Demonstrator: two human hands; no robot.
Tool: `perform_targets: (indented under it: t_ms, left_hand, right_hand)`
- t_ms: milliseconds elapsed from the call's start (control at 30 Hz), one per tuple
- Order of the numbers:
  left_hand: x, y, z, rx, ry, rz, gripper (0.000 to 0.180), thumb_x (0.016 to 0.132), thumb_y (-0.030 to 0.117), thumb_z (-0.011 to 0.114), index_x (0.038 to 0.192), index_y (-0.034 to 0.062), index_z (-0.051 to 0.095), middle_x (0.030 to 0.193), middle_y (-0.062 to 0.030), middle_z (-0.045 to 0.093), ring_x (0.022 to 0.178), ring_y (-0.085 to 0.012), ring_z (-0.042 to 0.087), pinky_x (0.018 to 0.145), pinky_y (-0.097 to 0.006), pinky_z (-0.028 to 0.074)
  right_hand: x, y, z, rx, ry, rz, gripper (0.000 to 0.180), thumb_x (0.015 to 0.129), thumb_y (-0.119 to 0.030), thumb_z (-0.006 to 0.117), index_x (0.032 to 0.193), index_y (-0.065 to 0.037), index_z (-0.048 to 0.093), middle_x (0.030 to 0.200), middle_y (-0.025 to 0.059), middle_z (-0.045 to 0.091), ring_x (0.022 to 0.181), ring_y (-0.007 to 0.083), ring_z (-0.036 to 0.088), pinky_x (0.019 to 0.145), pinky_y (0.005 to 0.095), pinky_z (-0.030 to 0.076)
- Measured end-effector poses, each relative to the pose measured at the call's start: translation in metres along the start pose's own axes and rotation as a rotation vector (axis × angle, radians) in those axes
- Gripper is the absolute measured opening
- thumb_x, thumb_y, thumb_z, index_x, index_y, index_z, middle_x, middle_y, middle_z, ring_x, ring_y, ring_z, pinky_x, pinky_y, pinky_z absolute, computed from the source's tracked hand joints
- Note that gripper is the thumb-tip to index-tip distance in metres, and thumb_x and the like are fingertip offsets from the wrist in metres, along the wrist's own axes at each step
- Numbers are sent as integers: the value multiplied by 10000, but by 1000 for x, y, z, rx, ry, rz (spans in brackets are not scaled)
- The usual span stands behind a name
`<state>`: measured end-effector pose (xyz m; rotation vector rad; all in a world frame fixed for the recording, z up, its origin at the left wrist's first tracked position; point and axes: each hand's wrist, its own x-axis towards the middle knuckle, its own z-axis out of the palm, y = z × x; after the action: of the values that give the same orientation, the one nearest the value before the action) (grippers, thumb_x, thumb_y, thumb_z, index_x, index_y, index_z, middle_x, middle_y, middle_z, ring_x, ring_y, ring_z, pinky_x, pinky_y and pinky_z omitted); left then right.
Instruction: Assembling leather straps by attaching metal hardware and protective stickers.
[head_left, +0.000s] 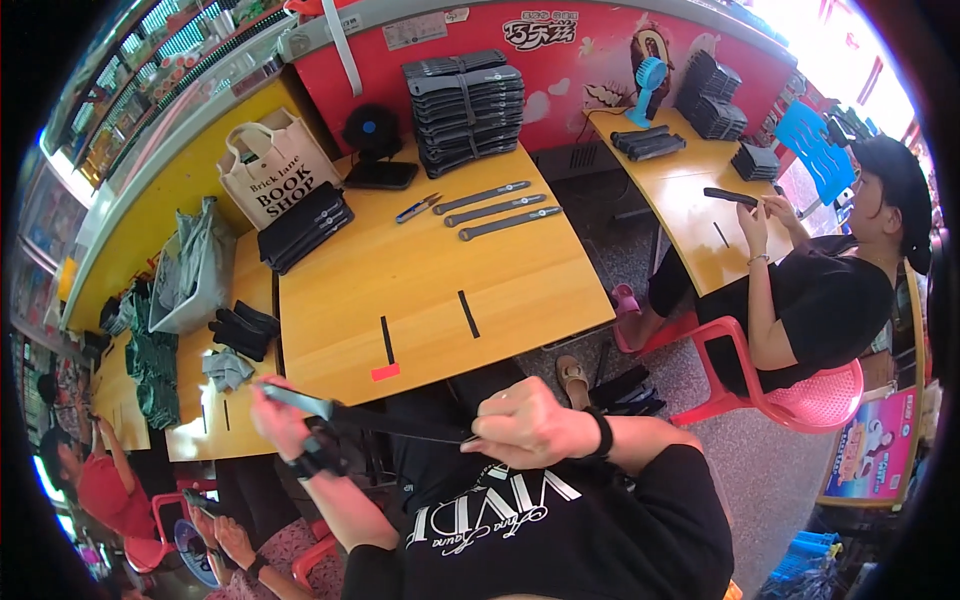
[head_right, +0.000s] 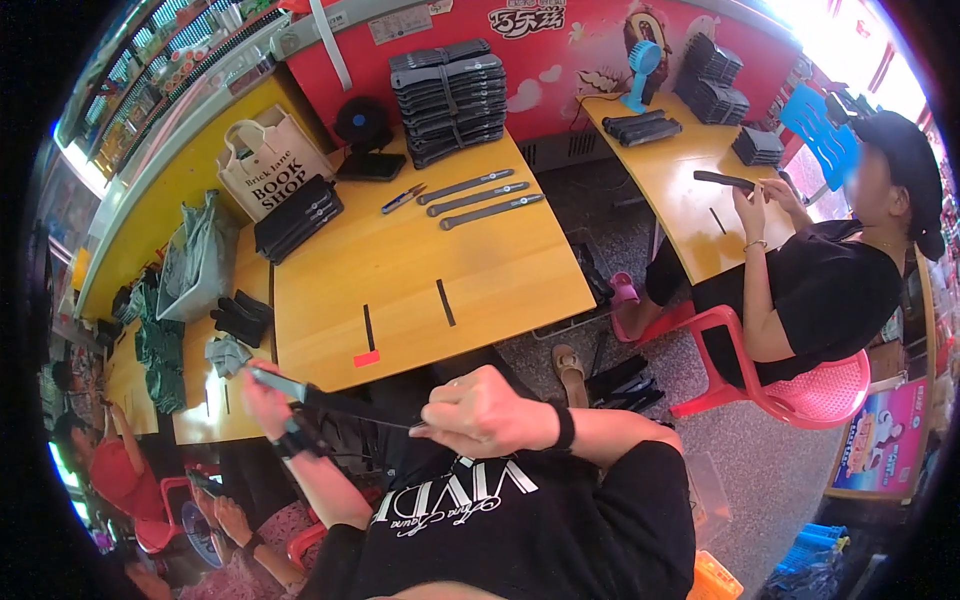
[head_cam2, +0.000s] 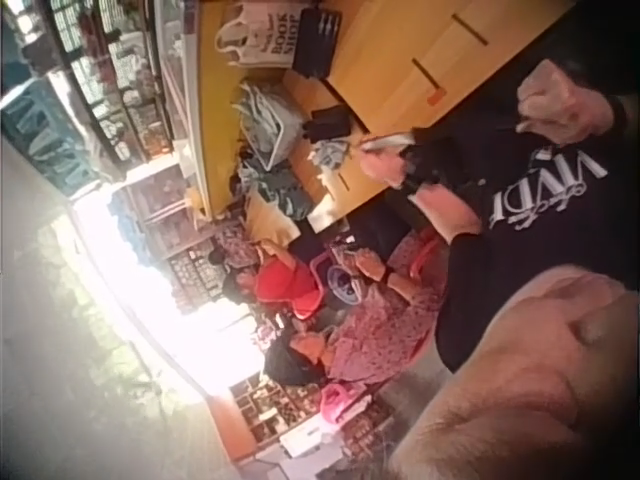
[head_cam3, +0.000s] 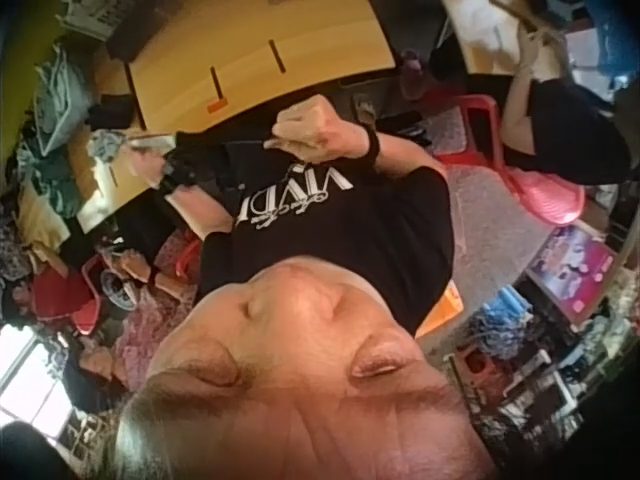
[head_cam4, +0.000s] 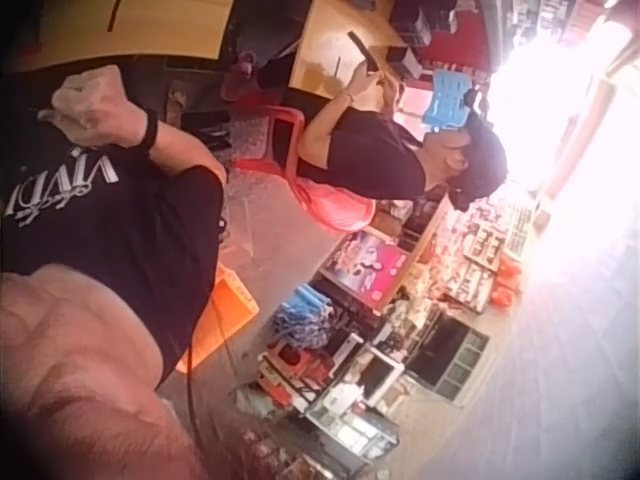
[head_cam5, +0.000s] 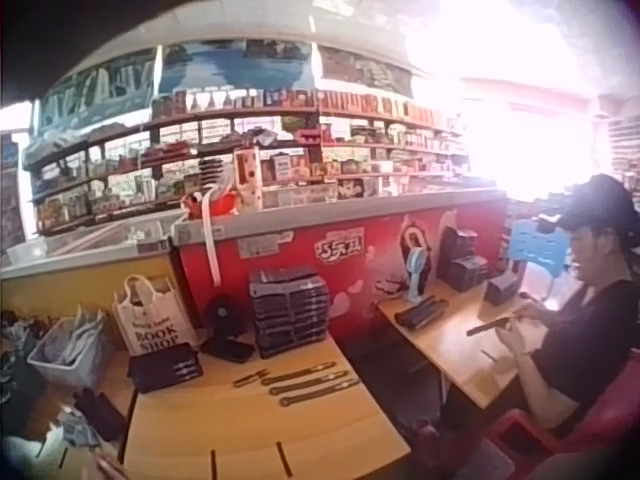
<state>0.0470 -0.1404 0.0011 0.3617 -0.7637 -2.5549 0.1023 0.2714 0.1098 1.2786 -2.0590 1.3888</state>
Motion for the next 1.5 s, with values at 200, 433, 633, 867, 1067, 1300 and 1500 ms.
perform_targets:
  t_ms: [200,433,633,867,1067,1300,1500]
  left_hand:
    - [25,77,-68,-96,94,121,235,998,277,465,952,52,516,869,-54,551,725,-147,521,659,-286,488]
    - [-30,11,6,275,-12,-138,283,986,341,495,1092,86,561,864,-23,575,671,-126,523,590,-259,456]
    - [-42,-11,17,363,35,-182,352,975,376,509,1144,71,556,806,-17,560,638,-121,525,549,-269,444]
    - [-50,-24,42,487,0,-131,360,983,350,502,1049,11,601,759,-30,573,571,-125,523,528,-268,432]
    - [-63,-38,60,508,-67,-175,328,963,298,557,968,-22,630,712,-48,594,537,-134,539,489,-261,450]
    - [-68,-40,46,522,-74,-172,345,965,307,550,966,-28,633,715,-59,592,539,-141,541,484,-268,452]
    - [-77,-48,59,541,-87,-181,354,976,307,529,974,-32,631,727,-69,596,537,-150,544,485,-272,453]
  right_hand:
    - [-7,32,-92,1,436,752,282,919,-142,595,672,-10,561,554,2,512,487,61,522,426,233,395]
    - [-68,181,-123,-182,357,1196,387,884,-279,643,605,-24,557,490,22,477,404,102,462,414,281,347]
    - [-68,200,-123,-550,256,1217,291,822,-253,681,719,8,607,652,159,596,616,268,619,555,389,452]
    - [-36,163,-70,-887,-94,661,188,825,-115,563,986,-28,605,912,163,629,769,346,647,637,441,512]
    - [-26,184,-70,-900,-298,561,189,807,-67,519,967,-20,608,996,147,613,775,325,652,655,425,519]
    - [-15,196,-84,-871,-484,597,303,832,-98,542,1123,-65,621,1307,114,549,947,294,648,764,388,532]
    - [-32,201,-82,-834,-271,528,279,866,-128,531,1135,-97,597,1277,191,538,868,329,652,735,422,525]
